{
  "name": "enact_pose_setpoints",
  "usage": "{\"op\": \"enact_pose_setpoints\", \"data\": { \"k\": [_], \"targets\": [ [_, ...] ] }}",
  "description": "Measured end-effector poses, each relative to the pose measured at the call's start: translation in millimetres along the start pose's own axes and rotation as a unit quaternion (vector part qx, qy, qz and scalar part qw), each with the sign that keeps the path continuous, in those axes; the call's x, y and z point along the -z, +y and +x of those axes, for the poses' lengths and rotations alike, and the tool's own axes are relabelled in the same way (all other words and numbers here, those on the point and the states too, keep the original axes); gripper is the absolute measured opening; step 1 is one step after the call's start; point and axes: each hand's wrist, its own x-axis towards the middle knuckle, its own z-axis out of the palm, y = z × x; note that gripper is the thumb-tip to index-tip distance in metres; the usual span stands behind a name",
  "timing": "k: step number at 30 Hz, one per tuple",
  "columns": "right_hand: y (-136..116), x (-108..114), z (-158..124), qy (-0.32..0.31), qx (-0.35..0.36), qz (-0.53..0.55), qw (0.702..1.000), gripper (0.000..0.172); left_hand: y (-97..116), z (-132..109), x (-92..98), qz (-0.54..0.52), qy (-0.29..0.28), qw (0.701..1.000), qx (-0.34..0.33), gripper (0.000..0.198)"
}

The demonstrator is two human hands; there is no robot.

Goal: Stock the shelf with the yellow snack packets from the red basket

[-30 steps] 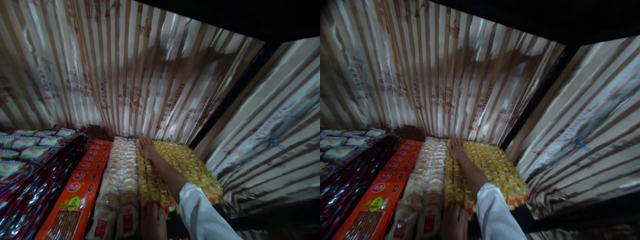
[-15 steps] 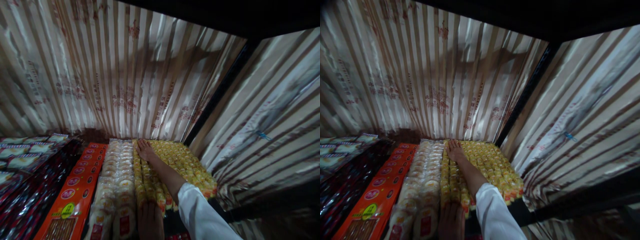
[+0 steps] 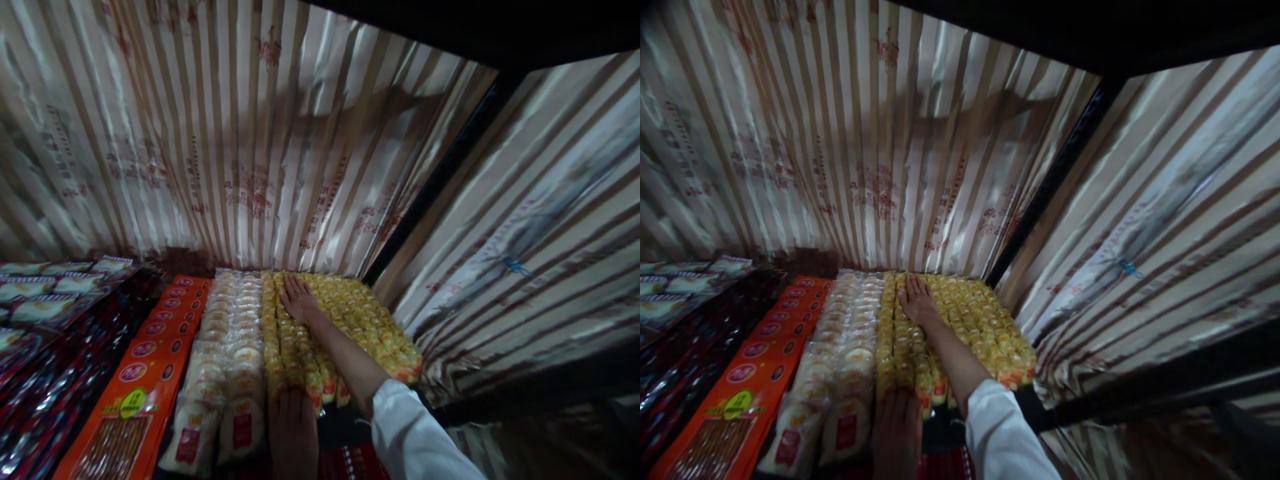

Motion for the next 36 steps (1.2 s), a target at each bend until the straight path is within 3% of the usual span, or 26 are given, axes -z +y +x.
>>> {"op": "enact_pose_setpoints", "data": {
  "k": [5,8,14,18,22,26,30,36],
  "targets": [
    [0.1,4.8,0.0,0.017,0.006,0.035,0.999,0.061,-1.2,1.1,4.2,0.011,-0.006,1.0,-0.017,0.016],
    [-3.0,11.7,-13.3,0.101,0.054,0.077,0.99,0.063,-2.5,1.3,4.4,0.008,0.001,1.0,-0.018,0.017],
    [-11.8,25.7,-66.3,0.241,0.146,0.181,0.942,0.061,-4.9,0.6,11.8,0.0,0.01,0.999,-0.044,0.016],
    [-23.5,28.1,-105.6,0.281,0.152,0.213,0.923,0.053,-1.8,0.1,31.9,-0.037,0.014,0.997,-0.061,0.015],
    [-39.3,17.6,-145.0,0.286,0.131,0.241,0.918,0.049,-9.0,4.7,69.7,-0.094,0.022,0.995,-0.008,0.015],
    [-63.0,-0.5,-178.2,0.287,0.125,0.253,0.916,0.044,-47.3,7.2,121.8,-0.159,0.005,0.985,0.07,0.021],
    [-101.6,-21.0,-202.0,0.262,0.149,0.266,0.916,0.042,-113.2,-0.9,165.4,-0.136,0.015,0.989,0.055,0.024],
    [-172.1,-41.1,-214.9,0.225,0.159,0.296,0.915,0.041,-198.7,-4.5,190.9,-0.027,0.012,0.996,0.086,0.027]
  ]
}}
